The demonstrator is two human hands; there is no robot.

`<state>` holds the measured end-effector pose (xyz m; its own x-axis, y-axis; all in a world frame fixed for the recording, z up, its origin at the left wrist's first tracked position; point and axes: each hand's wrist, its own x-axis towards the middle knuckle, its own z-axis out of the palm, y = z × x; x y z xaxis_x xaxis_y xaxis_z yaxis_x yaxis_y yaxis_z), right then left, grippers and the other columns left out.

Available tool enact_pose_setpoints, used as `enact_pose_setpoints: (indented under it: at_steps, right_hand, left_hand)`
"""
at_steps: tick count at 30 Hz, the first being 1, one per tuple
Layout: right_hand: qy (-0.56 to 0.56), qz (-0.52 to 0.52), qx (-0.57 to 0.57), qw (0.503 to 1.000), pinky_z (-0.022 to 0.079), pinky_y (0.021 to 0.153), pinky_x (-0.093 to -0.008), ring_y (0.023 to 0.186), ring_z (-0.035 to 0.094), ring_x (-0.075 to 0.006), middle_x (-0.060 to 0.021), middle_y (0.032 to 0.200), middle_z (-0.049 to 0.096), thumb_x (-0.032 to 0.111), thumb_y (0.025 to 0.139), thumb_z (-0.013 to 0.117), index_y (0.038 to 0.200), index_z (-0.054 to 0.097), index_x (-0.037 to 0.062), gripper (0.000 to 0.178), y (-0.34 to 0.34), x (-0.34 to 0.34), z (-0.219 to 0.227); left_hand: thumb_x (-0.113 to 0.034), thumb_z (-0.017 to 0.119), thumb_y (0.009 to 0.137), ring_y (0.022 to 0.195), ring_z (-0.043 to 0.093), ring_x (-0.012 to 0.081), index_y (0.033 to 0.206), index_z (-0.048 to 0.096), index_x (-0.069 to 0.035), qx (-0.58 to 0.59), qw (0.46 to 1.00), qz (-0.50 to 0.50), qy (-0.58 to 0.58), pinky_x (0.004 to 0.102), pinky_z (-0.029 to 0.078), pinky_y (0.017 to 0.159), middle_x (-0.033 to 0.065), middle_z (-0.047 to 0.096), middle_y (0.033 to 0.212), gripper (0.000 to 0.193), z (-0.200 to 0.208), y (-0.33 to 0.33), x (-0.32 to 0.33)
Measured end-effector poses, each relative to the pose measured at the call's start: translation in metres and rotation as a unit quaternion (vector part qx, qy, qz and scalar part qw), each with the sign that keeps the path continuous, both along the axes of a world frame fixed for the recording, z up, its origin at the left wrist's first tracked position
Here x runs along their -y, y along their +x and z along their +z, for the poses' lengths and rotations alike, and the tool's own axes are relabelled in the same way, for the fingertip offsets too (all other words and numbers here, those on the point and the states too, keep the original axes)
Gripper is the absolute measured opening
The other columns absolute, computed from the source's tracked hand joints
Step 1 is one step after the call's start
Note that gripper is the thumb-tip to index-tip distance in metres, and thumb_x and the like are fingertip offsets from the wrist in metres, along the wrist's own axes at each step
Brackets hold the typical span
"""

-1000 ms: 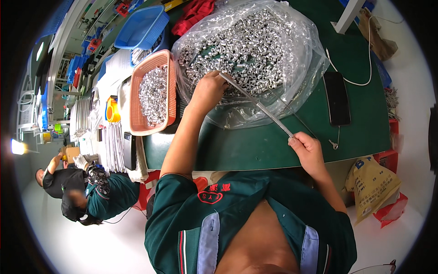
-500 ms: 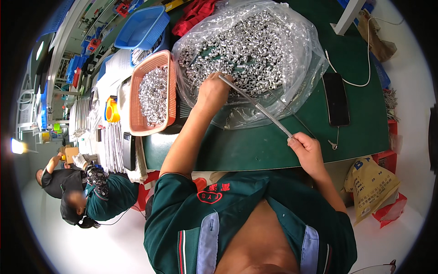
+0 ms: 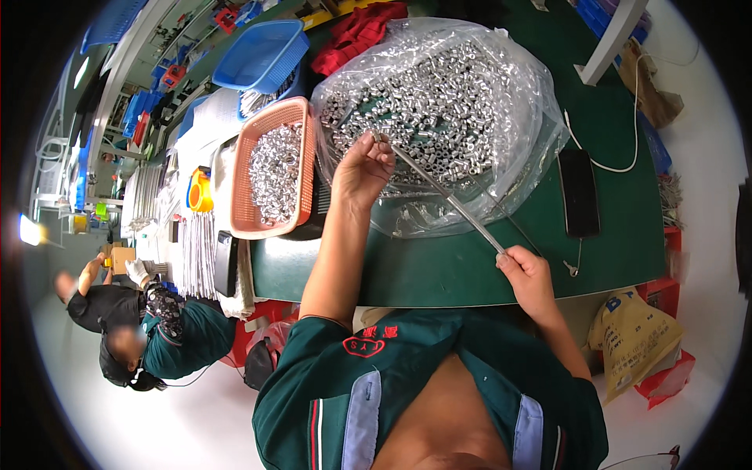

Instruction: The person uses a long metal rod to pick up small silver metal components from a large plastic bag and places them into a pink basket. The person repeats this action continuously throughout the video, transferring the parts one by one.

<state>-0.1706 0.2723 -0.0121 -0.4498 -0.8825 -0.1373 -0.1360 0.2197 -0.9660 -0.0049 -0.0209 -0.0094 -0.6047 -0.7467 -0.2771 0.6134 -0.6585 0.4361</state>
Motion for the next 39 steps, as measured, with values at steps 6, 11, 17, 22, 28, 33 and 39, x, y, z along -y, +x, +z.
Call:
enact_pose_setpoints:
  at_steps: [6, 11, 17, 22, 28, 33, 39]
  right_hand:
    - [0.004, 0.005, -0.005, 1.0, 0.034, 0.051, -0.0238, 0.058, 0.038, -0.0036, 0.0017, 0.059, 0.044, 0.013, 0.091, 0.061, 0.08, 0.058, -0.0021, 0.019, 0.001, 0.001, 0.003]
    - [0.0, 0.0, 0.008, 1.0, 0.034, 0.051, -0.0236, 0.058, 0.038, -0.0039, 0.0014, 0.059, 0.044, 0.013, 0.091, 0.061, 0.081, 0.058, -0.0018, 0.019, 0.002, 0.001, 0.002]
    - [0.019, 0.02, 0.004, 1.0, 0.038, 0.057, -0.0223, 0.063, 0.046, -0.0045, 0.0005, 0.066, 0.054, 0.012, 0.092, 0.059, 0.082, 0.06, -0.0018, 0.017, 0.0, -0.001, 0.001]
    - [-0.012, 0.009, -0.015, 1.0, 0.033, 0.05, -0.0239, 0.057, 0.038, -0.0045, 0.0007, 0.059, 0.044, 0.012, 0.091, 0.062, 0.08, 0.058, -0.0015, 0.018, 0.002, -0.001, -0.001]
    - [-0.018, -0.005, -0.029, 0.999, 0.034, 0.05, -0.025, 0.056, 0.038, -0.0057, -0.001, 0.058, 0.042, 0.01, 0.09, 0.062, 0.079, 0.057, -0.0013, 0.017, 0.006, -0.001, 0.0]
    - [-0.026, -0.005, -0.061, 0.998, 0.035, 0.05, -0.0252, 0.055, 0.039, -0.0075, -0.0033, 0.058, 0.043, 0.01, 0.09, 0.063, 0.078, 0.057, -0.0008, 0.017, 0.007, -0.001, 0.0]
    - [-0.026, 0.002, -0.05, 0.998, 0.035, 0.051, -0.0252, 0.055, 0.039, -0.0082, -0.0039, 0.059, 0.044, 0.009, 0.09, 0.063, 0.078, 0.056, -0.0008, 0.017, 0.006, -0.001, 0.003]
  left_hand:
    - [-0.007, 0.067, 0.085, 0.084, 0.061, 0.0207, 0.095, 0.063, -0.001, -0.059, 0.998, 0.026, -0.02, 0.0315, 0.05, 0.071, 0.0131, 0.065, 0.093, 0.013, -0.011, -0.01, -0.015]
    - [-0.007, 0.069, 0.082, 0.088, 0.061, 0.023, 0.102, 0.056, -0.004, -0.02, 0.993, 0.063, -0.103, 0.0357, 0.052, 0.082, 0.0115, 0.063, 0.097, 0.024, -0.013, -0.02, -0.027]
    - [-0.006, 0.069, 0.082, 0.09, 0.061, 0.0229, 0.104, 0.056, -0.003, -0.05, 0.987, 0.089, -0.123, 0.0371, 0.052, 0.083, 0.0115, 0.063, 0.098, 0.025, -0.016, -0.015, -0.031]
    - [-0.001, 0.065, 0.085, 0.085, 0.064, 0.019, 0.097, 0.06, -0.004, -0.012, 0.98, 0.126, -0.153, 0.0321, 0.053, 0.079, 0.0102, 0.066, 0.094, 0.014, -0.008, -0.013, -0.041]
    - [0.003, 0.063, 0.086, 0.079, 0.063, 0.0161, 0.093, 0.06, -0.002, 0.045, 0.956, 0.138, -0.254, 0.0291, 0.054, 0.074, 0.0102, 0.066, 0.091, 0.009, 0.009, -0.008, -0.041]
    - [0.0, 0.062, 0.087, 0.075, 0.064, 0.0166, 0.091, 0.058, -0.003, 0.061, 0.952, 0.145, -0.262, 0.0304, 0.055, 0.072, 0.0093, 0.066, 0.087, 0.006, 0.014, -0.004, -0.045]
    - [-0.004, 0.063, 0.089, 0.072, 0.064, 0.0161, 0.09, 0.058, -0.003, 0.055, 0.959, 0.127, -0.248, 0.0298, 0.055, 0.069, 0.0099, 0.066, 0.084, 0.005, 0.017, -0.005, -0.043]
